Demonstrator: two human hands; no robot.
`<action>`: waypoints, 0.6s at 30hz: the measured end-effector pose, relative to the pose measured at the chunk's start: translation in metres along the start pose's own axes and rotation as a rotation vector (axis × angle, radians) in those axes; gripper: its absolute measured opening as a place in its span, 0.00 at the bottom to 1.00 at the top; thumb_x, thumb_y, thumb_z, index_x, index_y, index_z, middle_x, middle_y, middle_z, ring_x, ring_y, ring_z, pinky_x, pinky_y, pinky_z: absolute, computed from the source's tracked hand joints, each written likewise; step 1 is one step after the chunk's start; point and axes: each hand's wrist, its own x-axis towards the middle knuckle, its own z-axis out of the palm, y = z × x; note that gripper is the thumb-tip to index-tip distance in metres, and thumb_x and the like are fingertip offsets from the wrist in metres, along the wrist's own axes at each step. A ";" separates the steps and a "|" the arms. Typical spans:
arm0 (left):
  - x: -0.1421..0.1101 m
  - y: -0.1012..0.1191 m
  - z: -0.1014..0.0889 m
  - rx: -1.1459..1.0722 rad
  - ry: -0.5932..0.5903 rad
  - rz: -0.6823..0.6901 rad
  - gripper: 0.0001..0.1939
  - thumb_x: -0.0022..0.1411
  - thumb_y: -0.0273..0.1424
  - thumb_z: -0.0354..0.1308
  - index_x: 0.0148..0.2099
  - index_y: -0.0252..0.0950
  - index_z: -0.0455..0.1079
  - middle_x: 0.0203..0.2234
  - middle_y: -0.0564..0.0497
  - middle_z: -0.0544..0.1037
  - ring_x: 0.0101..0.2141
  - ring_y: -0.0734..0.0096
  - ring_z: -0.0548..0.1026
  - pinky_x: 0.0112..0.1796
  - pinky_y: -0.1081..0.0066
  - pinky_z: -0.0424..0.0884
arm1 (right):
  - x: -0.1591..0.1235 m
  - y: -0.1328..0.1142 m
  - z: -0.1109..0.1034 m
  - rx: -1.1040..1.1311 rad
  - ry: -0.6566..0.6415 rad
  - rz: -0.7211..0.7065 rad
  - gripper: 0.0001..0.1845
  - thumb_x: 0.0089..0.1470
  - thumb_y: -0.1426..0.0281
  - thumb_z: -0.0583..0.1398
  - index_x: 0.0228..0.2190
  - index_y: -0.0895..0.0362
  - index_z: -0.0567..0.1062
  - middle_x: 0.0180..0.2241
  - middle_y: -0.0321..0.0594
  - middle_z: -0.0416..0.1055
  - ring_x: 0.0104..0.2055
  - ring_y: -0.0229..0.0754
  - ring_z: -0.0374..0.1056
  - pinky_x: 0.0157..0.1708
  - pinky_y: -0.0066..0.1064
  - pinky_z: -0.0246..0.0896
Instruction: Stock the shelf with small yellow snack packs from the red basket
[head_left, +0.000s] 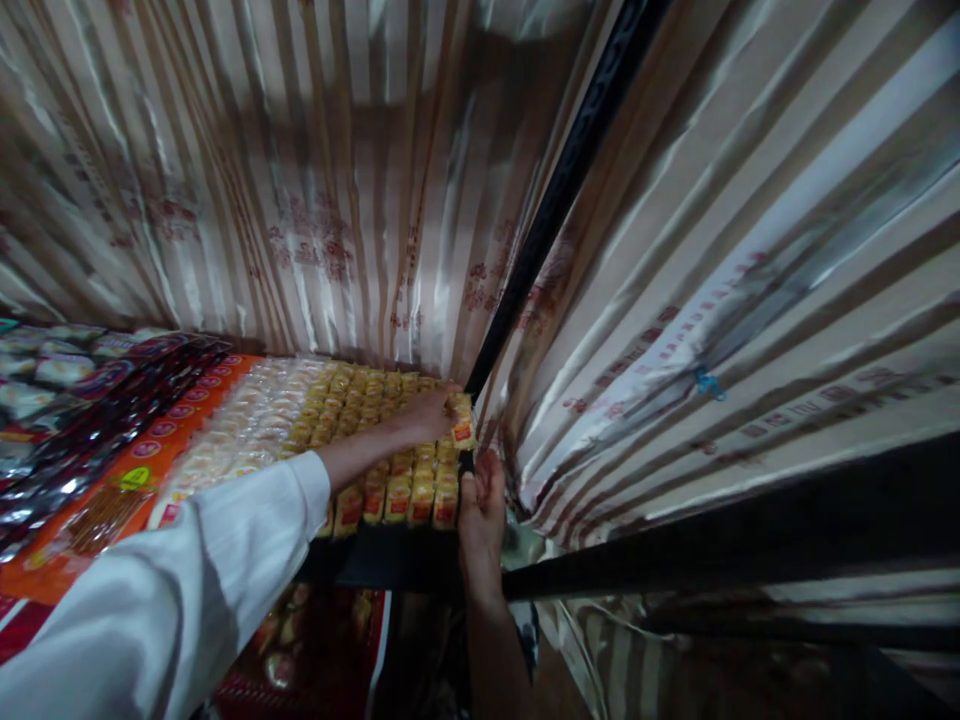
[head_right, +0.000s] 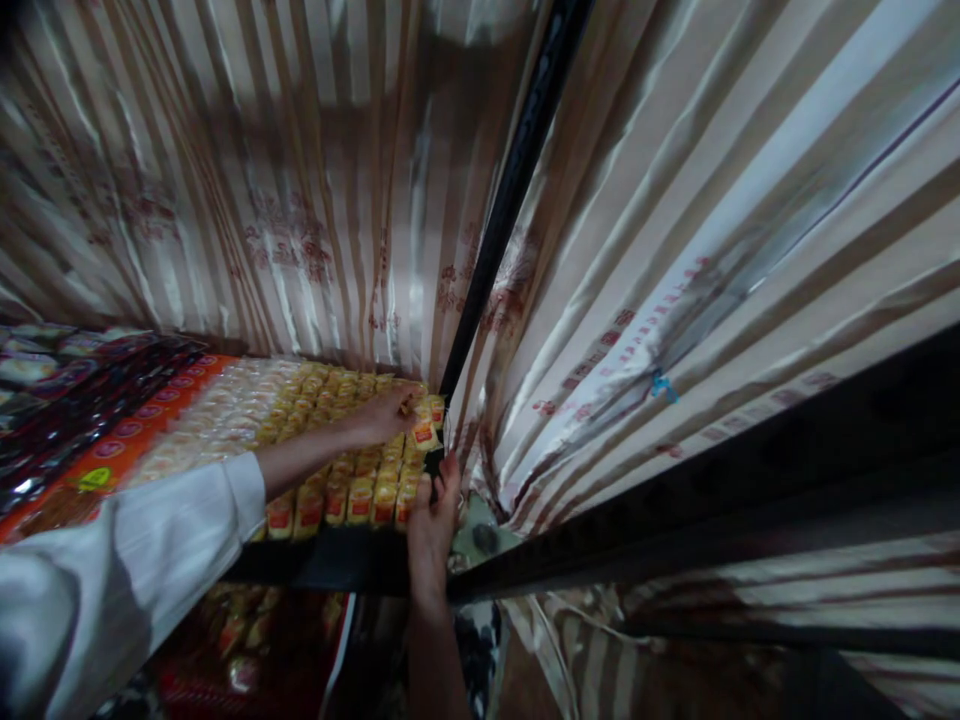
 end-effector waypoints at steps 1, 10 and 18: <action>0.007 0.004 0.002 0.030 0.022 -0.006 0.24 0.57 0.26 0.51 0.56 0.30 0.61 0.42 0.46 0.75 0.42 0.68 0.73 0.45 0.71 0.67 | 0.004 0.005 0.000 -0.029 0.004 -0.002 0.33 0.54 0.60 0.51 0.59 0.55 0.54 0.58 0.45 0.57 0.58 0.43 0.57 0.55 0.38 0.53; 0.056 0.007 0.034 0.231 -0.003 0.151 0.20 0.57 0.25 0.51 0.53 0.35 0.64 0.42 0.45 0.76 0.42 0.65 0.74 0.44 0.69 0.67 | 0.013 0.035 0.004 -0.178 -0.061 -0.003 0.29 0.51 0.57 0.51 0.53 0.58 0.65 0.58 0.47 0.57 0.61 0.46 0.51 0.58 0.41 0.47; 0.065 -0.010 0.058 0.392 -0.094 0.146 0.12 0.56 0.24 0.53 0.43 0.34 0.72 0.36 0.43 0.77 0.42 0.59 0.74 0.42 0.66 0.68 | 0.014 0.045 0.005 -0.170 -0.079 -0.032 0.28 0.51 0.57 0.52 0.50 0.58 0.67 0.56 0.50 0.60 0.58 0.48 0.55 0.54 0.40 0.53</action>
